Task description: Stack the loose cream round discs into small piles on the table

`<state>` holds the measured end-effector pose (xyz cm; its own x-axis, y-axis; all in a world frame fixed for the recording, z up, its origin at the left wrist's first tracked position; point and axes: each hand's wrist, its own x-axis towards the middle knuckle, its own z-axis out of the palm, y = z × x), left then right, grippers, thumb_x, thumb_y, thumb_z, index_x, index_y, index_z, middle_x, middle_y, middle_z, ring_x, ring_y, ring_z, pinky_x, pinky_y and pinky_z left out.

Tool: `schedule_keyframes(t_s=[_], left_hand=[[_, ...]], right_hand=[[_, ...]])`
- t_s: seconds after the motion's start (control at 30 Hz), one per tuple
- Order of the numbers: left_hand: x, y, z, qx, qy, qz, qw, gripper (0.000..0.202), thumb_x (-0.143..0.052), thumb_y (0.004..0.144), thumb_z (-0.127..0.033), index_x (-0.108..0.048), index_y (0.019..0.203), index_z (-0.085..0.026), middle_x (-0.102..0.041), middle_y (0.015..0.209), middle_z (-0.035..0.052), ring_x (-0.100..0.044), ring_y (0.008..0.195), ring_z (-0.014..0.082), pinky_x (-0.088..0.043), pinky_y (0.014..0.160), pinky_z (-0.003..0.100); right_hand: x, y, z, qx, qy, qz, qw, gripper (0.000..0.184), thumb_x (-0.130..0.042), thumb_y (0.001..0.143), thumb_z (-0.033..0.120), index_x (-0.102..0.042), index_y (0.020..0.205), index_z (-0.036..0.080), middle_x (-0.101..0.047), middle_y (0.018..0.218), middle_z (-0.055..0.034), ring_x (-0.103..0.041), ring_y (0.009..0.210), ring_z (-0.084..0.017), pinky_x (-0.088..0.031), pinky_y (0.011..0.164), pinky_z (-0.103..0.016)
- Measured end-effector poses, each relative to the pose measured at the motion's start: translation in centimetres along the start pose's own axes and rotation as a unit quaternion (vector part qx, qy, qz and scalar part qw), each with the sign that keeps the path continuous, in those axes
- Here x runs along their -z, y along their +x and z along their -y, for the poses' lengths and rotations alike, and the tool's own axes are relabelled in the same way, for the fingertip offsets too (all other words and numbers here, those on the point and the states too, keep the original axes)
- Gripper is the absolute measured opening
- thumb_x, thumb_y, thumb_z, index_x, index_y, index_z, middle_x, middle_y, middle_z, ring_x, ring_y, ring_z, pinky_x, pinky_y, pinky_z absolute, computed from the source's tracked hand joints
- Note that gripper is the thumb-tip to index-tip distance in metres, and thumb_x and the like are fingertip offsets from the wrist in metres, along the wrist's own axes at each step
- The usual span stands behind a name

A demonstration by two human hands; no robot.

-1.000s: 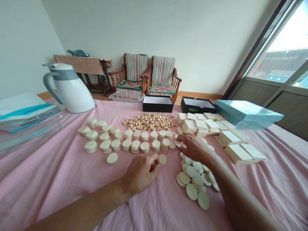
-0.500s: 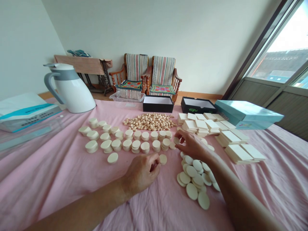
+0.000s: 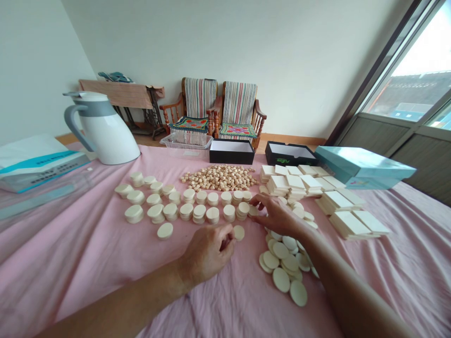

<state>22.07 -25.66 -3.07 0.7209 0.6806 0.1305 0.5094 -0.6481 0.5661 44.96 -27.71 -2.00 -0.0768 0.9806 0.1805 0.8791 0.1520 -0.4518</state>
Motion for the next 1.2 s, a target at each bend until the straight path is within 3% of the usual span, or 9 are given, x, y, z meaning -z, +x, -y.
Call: schedule_keyframes(t_s=[0.17,0.5,0.63,0.73,0.83,0.93,1.2], left_hand=[[0.0,0.0,0.0,0.0,-0.001,0.001,1.0,0.008,-0.05,0.079,-0.017,-0.055,0.073,-0.019,-0.056,0.059,-0.0042,-0.048,0.053,0.0095,-0.029,0.054,0.022],[0.0,-0.1,-0.1,0.0,-0.001,0.004,1.0,0.009,-0.049,0.079,-0.017,-0.055,0.073,-0.018,-0.055,0.059,-0.0035,-0.048,0.053,0.0102,-0.029,0.054,0.022],[0.1,0.0,-0.2,-0.001,0.0,0.002,1.0,0.009,-0.049,0.079,-0.016,-0.056,0.073,-0.018,-0.056,0.06,-0.0033,-0.049,0.054,0.0101,-0.029,0.054,0.022],[0.1,0.0,-0.2,-0.004,-0.003,0.004,1.0,0.01,-0.048,0.079,-0.016,-0.055,0.072,-0.018,-0.056,0.059,-0.0031,-0.049,0.053,0.0098,-0.029,0.054,0.022],[0.1,0.0,-0.1,-0.008,-0.006,0.0,1.0,0.01,-0.048,0.079,-0.017,-0.055,0.072,-0.017,-0.056,0.06,-0.003,-0.049,0.054,0.0097,-0.028,0.054,0.022],[0.0,0.0,-0.1,-0.007,-0.003,0.001,1.0,0.01,-0.049,0.08,-0.017,-0.055,0.072,-0.017,-0.056,0.06,-0.0028,-0.049,0.054,0.0099,-0.029,0.054,0.022],[0.0,0.0,-0.1,-0.003,0.002,0.0,1.0,0.011,-0.048,0.081,-0.018,-0.054,0.072,-0.018,-0.057,0.06,-0.0032,-0.049,0.054,0.0101,-0.028,0.054,0.022]], right_hand=[[-0.7,0.1,-0.2,0.034,-0.003,-0.018,0.999,0.021,-0.063,0.073,0.02,-0.058,0.093,0.018,-0.06,0.089,-0.0043,-0.055,0.08,-0.016,-0.041,0.072,-0.027],[-0.2,0.1,0.6,0.01,-0.034,0.004,0.999,0.02,-0.06,0.074,0.02,-0.06,0.094,0.016,-0.06,0.089,-0.0057,-0.056,0.079,-0.016,-0.04,0.071,-0.027],[1.1,0.0,0.5,0.003,-0.017,-0.014,1.0,0.023,-0.06,0.076,0.026,-0.06,0.097,0.016,-0.063,0.089,-0.0055,-0.057,0.08,-0.016,-0.042,0.071,-0.027],[3.0,-0.4,0.4,-0.034,-0.008,-0.029,0.999,0.011,-0.056,0.078,0.024,-0.062,0.085,0.018,-0.064,0.078,-0.0026,-0.057,0.07,-0.014,-0.041,0.063,-0.025],[4.4,-1.1,0.1,-0.057,-0.038,0.036,0.997,0.006,-0.057,0.075,0.02,-0.062,0.077,0.019,-0.064,0.073,-0.002,-0.057,0.067,-0.014,-0.04,0.062,-0.026],[4.7,-1.9,-0.1,-0.059,-0.088,0.103,0.989,0.013,-0.058,0.07,0.015,-0.062,0.081,0.019,-0.065,0.081,-0.0042,-0.058,0.074,-0.017,-0.04,0.064,-0.027],[4.2,-2.5,-0.4,-0.045,-0.153,0.131,0.979,0.019,-0.053,0.07,0.01,-0.06,0.085,0.019,-0.064,0.09,-0.0078,-0.058,0.083,-0.021,-0.039,0.071,-0.029]])
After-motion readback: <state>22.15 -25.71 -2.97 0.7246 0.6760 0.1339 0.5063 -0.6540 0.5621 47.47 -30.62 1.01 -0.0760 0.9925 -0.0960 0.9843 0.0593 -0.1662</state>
